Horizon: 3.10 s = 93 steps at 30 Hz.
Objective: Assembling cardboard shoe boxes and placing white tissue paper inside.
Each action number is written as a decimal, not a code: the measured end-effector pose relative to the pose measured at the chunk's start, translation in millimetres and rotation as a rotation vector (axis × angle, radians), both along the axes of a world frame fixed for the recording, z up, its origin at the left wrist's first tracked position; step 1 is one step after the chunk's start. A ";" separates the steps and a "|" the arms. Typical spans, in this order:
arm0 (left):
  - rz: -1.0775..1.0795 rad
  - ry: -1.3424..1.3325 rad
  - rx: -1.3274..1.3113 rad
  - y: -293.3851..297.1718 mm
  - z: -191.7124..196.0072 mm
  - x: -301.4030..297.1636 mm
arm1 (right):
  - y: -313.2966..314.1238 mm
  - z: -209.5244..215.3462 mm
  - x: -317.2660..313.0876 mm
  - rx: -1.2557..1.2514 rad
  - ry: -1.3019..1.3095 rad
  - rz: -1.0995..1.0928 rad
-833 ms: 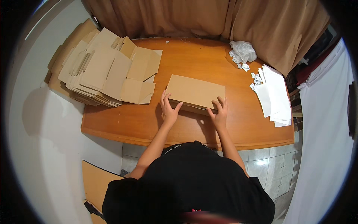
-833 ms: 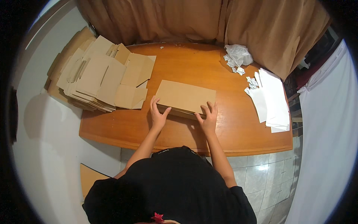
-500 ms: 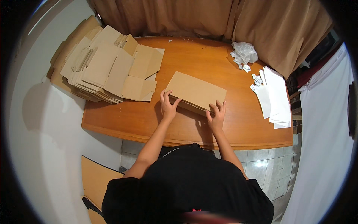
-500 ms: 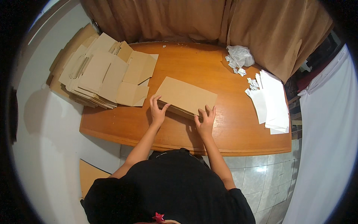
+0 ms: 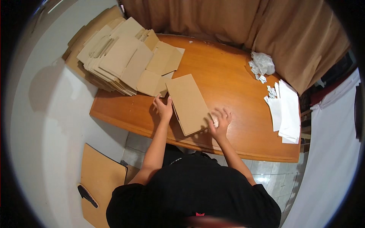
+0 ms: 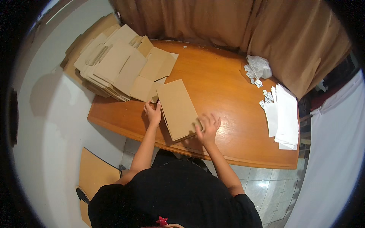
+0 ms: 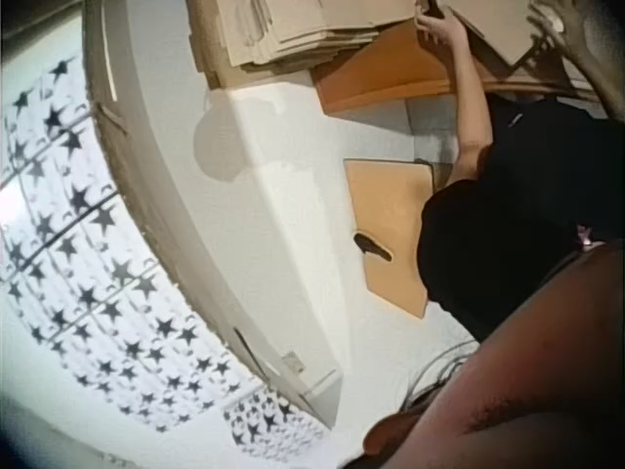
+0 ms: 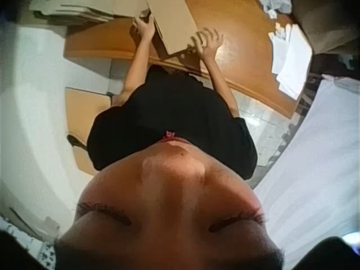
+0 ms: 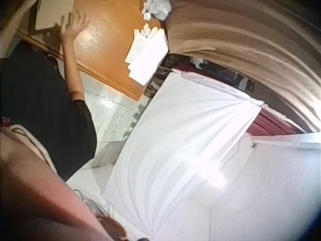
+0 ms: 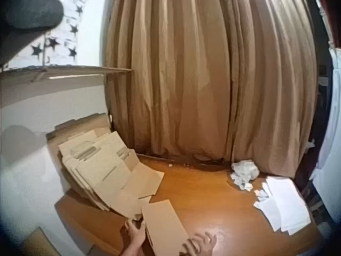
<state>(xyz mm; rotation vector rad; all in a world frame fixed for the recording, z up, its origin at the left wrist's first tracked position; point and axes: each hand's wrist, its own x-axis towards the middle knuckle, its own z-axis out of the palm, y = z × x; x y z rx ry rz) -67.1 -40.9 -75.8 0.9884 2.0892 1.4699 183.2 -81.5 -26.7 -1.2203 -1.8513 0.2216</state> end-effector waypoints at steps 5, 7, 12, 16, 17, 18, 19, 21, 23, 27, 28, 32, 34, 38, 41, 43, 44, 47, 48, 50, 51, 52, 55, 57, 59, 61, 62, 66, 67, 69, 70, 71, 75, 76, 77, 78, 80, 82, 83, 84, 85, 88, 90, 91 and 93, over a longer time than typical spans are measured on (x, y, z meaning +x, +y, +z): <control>-0.340 -0.356 -0.082 -46.0 -8.8 -5.3 | 17.8 -36.2 -12.2 -0.862 0.590 0.235; -0.503 -0.356 -0.312 -80.5 -5.6 -3.4 | -0.6 -51.0 -22.7 -0.807 0.524 0.314; -0.667 -0.557 -0.112 -172.8 24.6 -10.9 | -81.2 -57.1 -47.9 -0.800 0.574 0.445; -0.642 -0.521 -0.108 -253.4 35.7 -28.5 | -150.2 -62.5 -58.8 -0.568 0.447 0.533; -0.652 -0.506 -0.036 -276.6 43.8 -29.9 | -166.2 -58.0 -64.2 -0.469 0.344 0.550; -0.661 -0.489 0.034 -299.5 51.0 -32.8 | -181.1 -53.6 -73.4 -0.474 0.343 0.591; -0.620 -0.462 0.060 -323.8 56.5 -37.2 | -200.1 -47.6 -82.9 -0.412 0.349 0.645; -0.516 -0.410 0.104 -373.9 65.5 -49.4 | -235.2 -28.2 -104.8 -0.290 0.270 0.746; -0.425 -0.346 0.154 -423.6 83.9 -55.7 | -265.7 -16.8 -130.7 -0.184 0.272 0.817; -0.196 -0.349 0.229 -526.7 127.4 -64.9 | -320.2 21.5 -183.2 0.062 0.353 1.046; -0.116 -0.301 0.265 -551.0 138.3 -64.4 | -334.7 35.4 -195.4 0.059 0.361 1.096; 0.116 -0.173 0.385 -635.2 186.9 -56.1 | -383.2 82.3 -247.8 0.284 0.407 1.301; 0.179 -0.095 0.412 -671.2 209.4 -57.4 | -405.2 110.9 -276.5 0.357 0.446 1.360; 0.499 0.353 0.300 -731.7 250.9 -56.0 | -452.7 195.4 -315.7 0.597 0.758 1.578; 0.811 0.793 0.188 -777.1 272.8 -80.6 | -499.8 259.5 -332.3 0.574 0.931 1.777; 1.025 1.417 -0.295 -802.7 305.6 -91.7 | -521.2 306.2 -336.3 0.675 0.941 1.778; 1.041 1.093 -0.025 -804.2 328.8 -87.3 | -529.1 327.1 -335.3 0.670 0.924 1.800; 0.802 0.742 0.682 -827.5 371.7 -91.6 | -558.0 376.9 -345.5 0.748 0.917 1.824; 0.779 0.744 0.853 -829.3 385.8 -98.8 | -566.0 390.2 -353.2 0.829 0.893 1.802; 0.857 0.734 0.871 -846.3 414.3 -114.5 | -584.1 414.6 -366.8 0.768 0.918 1.840; 0.773 0.782 0.899 -851.5 428.3 -119.8 | -590.9 425.7 -372.9 0.705 0.935 1.875; 0.780 0.787 0.897 -856.6 440.3 -126.6 | -596.4 435.3 -382.9 0.704 0.939 1.882; 0.731 0.801 0.828 -867.4 469.5 -149.4 | -607.3 460.3 -408.1 0.667 0.943 1.845; 0.716 0.854 0.741 -872.3 484.4 -161.5 | -608.7 481.1 -415.8 0.752 0.831 1.755; 0.773 0.874 0.660 -869.8 499.7 -172.4 | -608.8 501.2 -425.8 0.908 0.746 1.563; 0.831 0.897 0.576 -865.8 513.4 -179.8 | -601.5 518.1 -424.1 0.898 0.614 1.522; 0.896 0.947 0.524 -863.5 519.3 -184.2 | -598.5 524.1 -424.9 0.880 0.483 1.475; 0.998 1.048 0.413 -864.5 540.3 -212.8 | -592.3 541.5 -452.7 0.986 0.553 1.364; 1.002 1.053 0.412 -867.0 543.4 -223.1 | -591.8 544.1 -450.2 1.019 0.487 1.250; 1.077 1.173 0.296 -871.6 546.2 -242.0 | -591.0 548.5 -455.1 1.073 0.503 1.211; 1.074 1.176 0.298 -868.5 549.3 -248.5 | -586.2 549.8 -458.6 1.125 0.508 1.157; 1.093 1.166 0.224 -865.7 552.0 -254.4 | -582.6 555.1 -466.7 1.115 0.444 1.164; 1.178 1.182 -0.004 -848.1 557.4 -261.3 | -573.0 560.0 -488.2 1.148 0.374 1.068; 1.179 1.184 -0.005 -850.9 557.8 -266.6 | -574.5 559.6 -490.0 1.159 0.411 1.051; 1.151 1.168 0.025 -853.7 558.7 -271.8 | -575.1 559.4 -491.4 1.171 0.447 1.033; 1.123 1.151 0.055 -856.3 559.7 -276.7 | -574.4 559.4 -492.2 1.170 0.448 1.033; 1.108 1.124 0.055 -858.3 559.8 -280.3 | -575.4 557.2 -489.9 1.163 0.451 1.055; 1.089 1.098 0.059 -855.6 559.7 -280.7 | -572.9 558.2 -497.1 1.163 0.440 1.042; 1.119 1.111 0.008 -851.8 560.7 -279.6 | -571.1 558.5 -500.5 1.165 0.430 1.025; 1.147 1.123 -0.043 -848.2 561.5 -278.0 | -569.5 557.8 -503.8 1.163 0.427 1.024; 1.145 1.121 -0.044 -846.2 561.9 -276.8 | -569.1 556.6 -505.6 1.174 0.453 1.005; 1.179 1.120 -0.095 -840.4 560.9 -271.8 | -568.6 548.6 -507.9 1.190 0.540 1.000; 1.205 1.139 -0.109 -837.3 558.6 -267.7 | -567.5 542.6 -505.6 1.195 0.600 1.014; 1.201 1.135 -0.107 -833.4 555.0 -266.3 | -565.4 539.1 -502.4 1.229 0.605 1.014; 1.369 1.330 -0.128 -822.9 544.4 -262.8 | -560.5 532.7 -494.7 1.262 0.601 1.010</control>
